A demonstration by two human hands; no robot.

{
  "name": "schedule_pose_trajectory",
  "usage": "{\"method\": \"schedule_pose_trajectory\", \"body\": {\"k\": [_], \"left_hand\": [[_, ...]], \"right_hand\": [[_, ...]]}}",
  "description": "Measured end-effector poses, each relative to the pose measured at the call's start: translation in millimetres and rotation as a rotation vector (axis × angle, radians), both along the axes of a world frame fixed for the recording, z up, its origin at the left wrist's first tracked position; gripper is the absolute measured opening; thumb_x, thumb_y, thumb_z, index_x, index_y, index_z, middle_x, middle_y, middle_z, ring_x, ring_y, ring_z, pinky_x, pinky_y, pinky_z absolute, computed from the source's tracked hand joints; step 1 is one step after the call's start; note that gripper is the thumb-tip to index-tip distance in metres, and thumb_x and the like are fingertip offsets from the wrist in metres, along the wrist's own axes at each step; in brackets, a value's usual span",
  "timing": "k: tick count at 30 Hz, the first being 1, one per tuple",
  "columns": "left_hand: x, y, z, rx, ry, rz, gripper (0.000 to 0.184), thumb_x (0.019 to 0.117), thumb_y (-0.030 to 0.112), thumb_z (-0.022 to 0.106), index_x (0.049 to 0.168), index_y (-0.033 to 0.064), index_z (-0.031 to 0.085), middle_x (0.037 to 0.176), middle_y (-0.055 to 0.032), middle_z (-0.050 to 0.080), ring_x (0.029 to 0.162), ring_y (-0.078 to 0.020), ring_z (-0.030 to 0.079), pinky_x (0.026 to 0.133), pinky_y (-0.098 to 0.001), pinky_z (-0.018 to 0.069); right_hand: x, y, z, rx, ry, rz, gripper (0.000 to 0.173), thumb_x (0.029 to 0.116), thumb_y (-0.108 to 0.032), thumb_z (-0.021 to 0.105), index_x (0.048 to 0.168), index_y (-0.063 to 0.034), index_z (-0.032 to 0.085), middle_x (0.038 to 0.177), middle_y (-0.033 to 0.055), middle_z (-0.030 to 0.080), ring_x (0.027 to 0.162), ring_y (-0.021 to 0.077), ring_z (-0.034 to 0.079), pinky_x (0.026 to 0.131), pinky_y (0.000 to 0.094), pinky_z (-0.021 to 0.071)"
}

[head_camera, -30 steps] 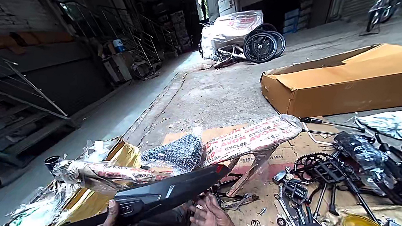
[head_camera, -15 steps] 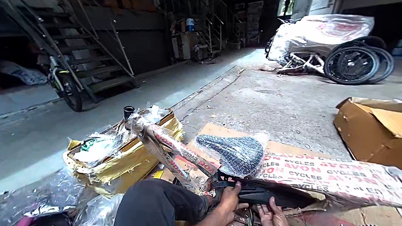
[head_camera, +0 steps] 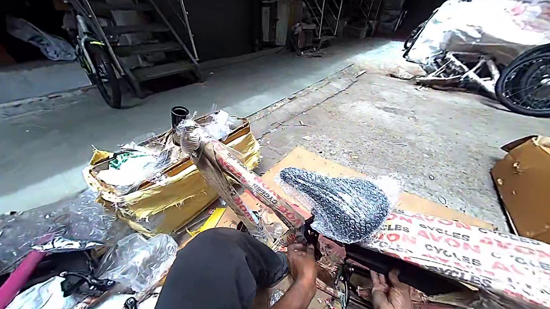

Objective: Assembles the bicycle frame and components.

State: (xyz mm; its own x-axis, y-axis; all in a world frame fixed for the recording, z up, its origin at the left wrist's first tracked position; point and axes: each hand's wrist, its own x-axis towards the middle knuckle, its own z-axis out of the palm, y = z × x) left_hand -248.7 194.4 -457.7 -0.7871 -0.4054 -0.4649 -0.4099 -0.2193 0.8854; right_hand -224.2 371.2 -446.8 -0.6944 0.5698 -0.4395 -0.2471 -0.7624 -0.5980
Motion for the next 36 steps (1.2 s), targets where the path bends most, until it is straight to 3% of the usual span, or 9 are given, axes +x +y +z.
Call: {"method": "schedule_pose_trajectory", "body": {"k": [2, 3, 7, 10, 16, 18, 26, 32, 36], "left_hand": [[-5, -9, 1, 0.109, 0.065, 0.014, 0.046, 0.1032, 0.016, 0.063, 0.144, 0.0019, 0.047, 0.113, -0.0224, 0.066, 0.089, -0.0311, 0.069, 0.075, -0.0477, 0.0592], [-8, -12, 3, 0.188, 0.087, 0.009, 0.042, 0.1050, 0.014, 0.060, 0.143, 0.0003, 0.049, 0.120, -0.0236, 0.065, 0.096, -0.0317, 0.069, 0.080, -0.0479, 0.0593], [-19, -19, 4, 0.421, 0.056, -0.053, 0.041, 0.1083, 0.015, 0.052, 0.146, 0.0008, 0.046, 0.139, -0.0234, 0.056, 0.117, -0.0337, 0.062, 0.095, -0.0496, 0.0548], [-22, -24, -3, 0.518, 0.023, -0.090, 0.046, 0.1094, 0.018, 0.049, 0.153, 0.0064, 0.039, 0.149, -0.0209, 0.048, 0.127, -0.0343, 0.056, 0.101, -0.0521, 0.0510], [-24, -26, -10, 0.617, 0.012, -0.092, 0.044, 0.1085, 0.024, 0.050, 0.149, 0.0071, 0.043, 0.145, -0.0171, 0.053, 0.128, -0.0309, 0.056, 0.105, -0.0506, 0.0492], [-26, -25, -11, 0.640, 0.022, -0.112, 0.044, 0.1092, 0.027, 0.048, 0.149, 0.0074, 0.043, 0.145, -0.0163, 0.054, 0.129, -0.0302, 0.056, 0.105, -0.0507, 0.0484], [-27, -24, -14, 0.645, 0.035, -0.129, 0.036, 0.1103, 0.026, 0.046, 0.139, 0.0062, 0.050, 0.122, -0.0157, 0.066, 0.107, -0.0275, 0.066, 0.093, -0.0455, 0.0550], [-27, -16, -15, 0.584, 0.018, -0.091, 0.035, 0.1098, 0.028, 0.047, 0.139, 0.0088, 0.051, 0.123, -0.0131, 0.065, 0.108, -0.0262, 0.064, 0.092, -0.0462, 0.0536], [-24, -19, -9, 0.561, 0.019, -0.127, 0.038, 0.1097, 0.030, 0.047, 0.143, 0.0108, 0.047, 0.129, -0.0131, 0.062, 0.114, -0.0274, 0.062, 0.095, -0.0481, 0.0531]], "right_hand": [[-1, 2, 1, 0.034, -0.001, -0.017, 0.044, 0.1057, -0.004, 0.049, 0.148, -0.0138, 0.038, 0.134, 0.0138, 0.055, 0.114, 0.0265, 0.064, 0.092, 0.0458, 0.0584], [0, 2, 4, 0.066, 0.002, -0.017, 0.047, 0.1050, -0.002, 0.050, 0.148, -0.0146, 0.037, 0.134, 0.0134, 0.054, 0.113, 0.0258, 0.064, 0.091, 0.0453, 0.0584], [1, 2, 22, 0.133, 0.070, -0.007, 0.043, 0.1003, 0.005, 0.054, 0.139, -0.0129, 0.045, 0.119, 0.0108, 0.063, 0.101, 0.0231, 0.069, 0.083, 0.0442, 0.0618], [4, 6, 25, 0.075, 0.182, 0.015, 0.039, 0.1023, 0.004, 0.051, 0.137, -0.0122, 0.047, 0.117, 0.0105, 0.066, 0.101, 0.0249, 0.071, 0.087, 0.0466, 0.0621], [11, 5, 16, -0.100, 0.361, 0.151, 0.042, 0.1098, -0.009, 0.042, 0.151, -0.0187, 0.041, 0.138, 0.0138, 0.061, 0.121, 0.0359, 0.065, 0.100, 0.0619, 0.0539], [9, 5, 14, -0.137, 0.348, 0.184, 0.043, 0.1099, -0.009, 0.041, 0.152, -0.0209, 0.040, 0.139, 0.0158, 0.060, 0.122, 0.0393, 0.064, 0.099, 0.0652, 0.0528], [7, 12, 17, -0.139, 0.278, 0.219, 0.044, 0.1089, -0.007, 0.043, 0.152, -0.0159, 0.040, 0.139, 0.0191, 0.060, 0.120, 0.0399, 0.065, 0.098, 0.0635, 0.0542], [10, 13, 22, -0.119, 0.216, 0.190, 0.041, 0.1079, -0.008, 0.046, 0.148, -0.0127, 0.046, 0.132, 0.0184, 0.064, 0.114, 0.0363, 0.068, 0.095, 0.0584, 0.0567], [22, 16, 15, -0.015, 0.205, 0.274, 0.042, 0.1084, -0.017, 0.050, 0.150, -0.0139, 0.046, 0.138, 0.0153, 0.063, 0.119, 0.0332, 0.067, 0.098, 0.0546, 0.0565]]}}
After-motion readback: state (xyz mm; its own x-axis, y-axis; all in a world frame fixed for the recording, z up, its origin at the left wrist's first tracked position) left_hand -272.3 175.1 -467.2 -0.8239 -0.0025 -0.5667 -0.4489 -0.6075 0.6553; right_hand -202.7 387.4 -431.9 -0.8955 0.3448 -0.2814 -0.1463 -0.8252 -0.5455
